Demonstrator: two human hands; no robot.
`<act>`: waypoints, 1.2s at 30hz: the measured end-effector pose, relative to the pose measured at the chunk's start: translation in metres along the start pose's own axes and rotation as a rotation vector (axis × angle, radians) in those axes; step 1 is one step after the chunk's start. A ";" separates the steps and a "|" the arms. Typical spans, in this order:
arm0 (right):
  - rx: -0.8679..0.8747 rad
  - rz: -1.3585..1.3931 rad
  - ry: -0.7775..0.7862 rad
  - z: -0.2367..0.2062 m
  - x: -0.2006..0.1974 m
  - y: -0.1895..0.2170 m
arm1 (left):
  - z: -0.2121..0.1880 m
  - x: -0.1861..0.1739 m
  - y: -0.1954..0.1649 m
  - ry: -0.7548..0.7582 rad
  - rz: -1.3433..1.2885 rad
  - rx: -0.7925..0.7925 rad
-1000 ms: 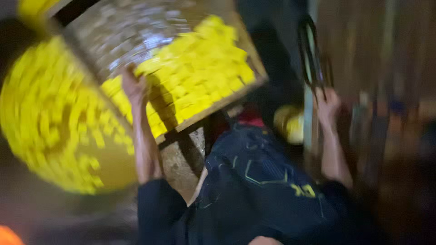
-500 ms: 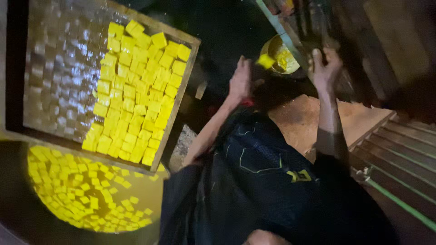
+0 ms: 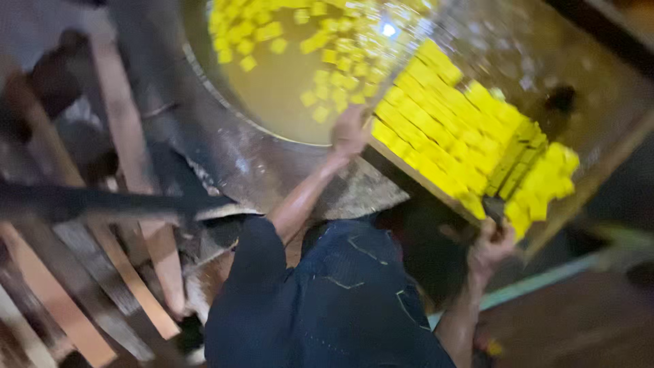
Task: The person uses a slotted spatula to scoop yellow cubes from a large pot of hot liquid and places them into a wooden tray. The person repeats this scooping and placing action multiple times, gradually filling the tray.
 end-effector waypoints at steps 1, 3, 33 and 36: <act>0.035 0.022 0.127 0.017 0.052 0.009 | -0.004 -0.028 0.039 -0.061 0.124 -0.112; -0.060 -0.093 0.452 0.051 0.164 0.041 | -0.025 -0.072 0.098 -0.105 0.167 -0.222; 0.092 -0.206 0.865 0.129 0.812 0.054 | -0.073 -0.068 0.208 0.260 0.313 -0.383; 0.073 -0.149 0.793 0.124 0.794 0.071 | -0.072 -0.069 0.210 0.296 0.314 -0.411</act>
Point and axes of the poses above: each hand's wrist, its own z-axis towards the middle knuckle, its own x-axis out of the palm, y = z × x, the point moved 7 cm from there along z, towards the middle knuckle, and after that the axes turned 3 degrees about z, right-handed, at the moved point
